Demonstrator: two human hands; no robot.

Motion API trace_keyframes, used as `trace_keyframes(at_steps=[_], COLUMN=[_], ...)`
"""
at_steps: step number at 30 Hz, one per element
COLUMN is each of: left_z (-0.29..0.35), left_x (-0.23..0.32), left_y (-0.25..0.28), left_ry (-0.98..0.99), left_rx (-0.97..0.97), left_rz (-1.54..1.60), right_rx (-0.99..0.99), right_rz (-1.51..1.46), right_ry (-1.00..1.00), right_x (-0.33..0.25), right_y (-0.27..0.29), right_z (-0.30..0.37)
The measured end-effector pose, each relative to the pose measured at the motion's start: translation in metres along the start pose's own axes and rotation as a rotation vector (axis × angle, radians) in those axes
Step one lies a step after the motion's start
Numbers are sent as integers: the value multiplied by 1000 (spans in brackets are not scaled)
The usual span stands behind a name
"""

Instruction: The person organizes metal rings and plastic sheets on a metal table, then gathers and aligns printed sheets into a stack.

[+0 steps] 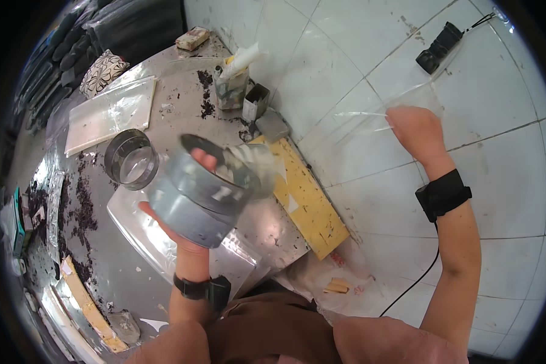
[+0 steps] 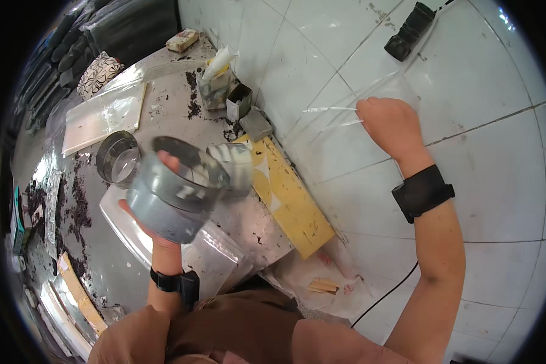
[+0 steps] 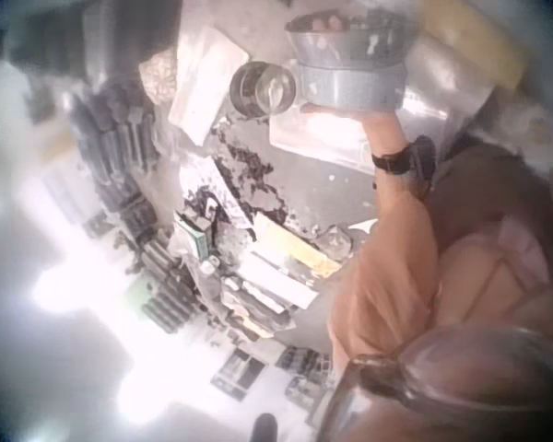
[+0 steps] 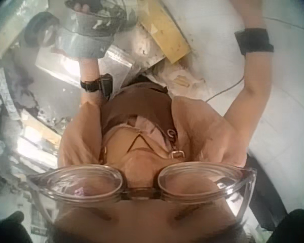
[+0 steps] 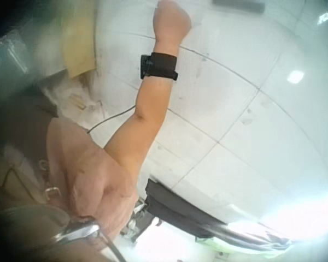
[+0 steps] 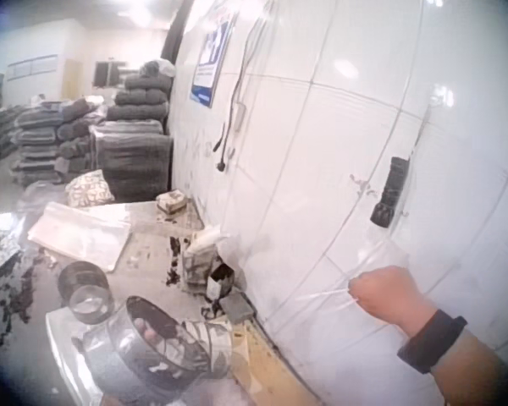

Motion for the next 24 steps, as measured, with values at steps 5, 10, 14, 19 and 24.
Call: trace_keyframes(at_steps=[5,10,14,19,24], left_z=[-35,-42,-26,26,84], left_x=[14,46,83,116,107], left_y=[-41,-85,-108,-94,-34], left_ry=[169,318,170,-128,-137], left_rx=[-594,-525,-434,-305,-79], left_rz=[213,224,31,-291,-114], right_rx=[30,32,53,-240,-59], right_rz=[-28,-41,-42,-165,-847], right_ry=[8,30,34,113,392], right_x=[-1,-4,1,-26,-185], right_y=[2,-3,-5,19,8], right_z=[1,0,5,-2,-48])
Point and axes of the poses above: each hand's wrist, its own z-axis away from the middle knuckle, its own y-axis out of the back of the hand, x = y × z, the point moved 4 cm from there along -z, towards the middle knuckle, and after that the axes turned 14 degrees about z, right-handed, at the moved point
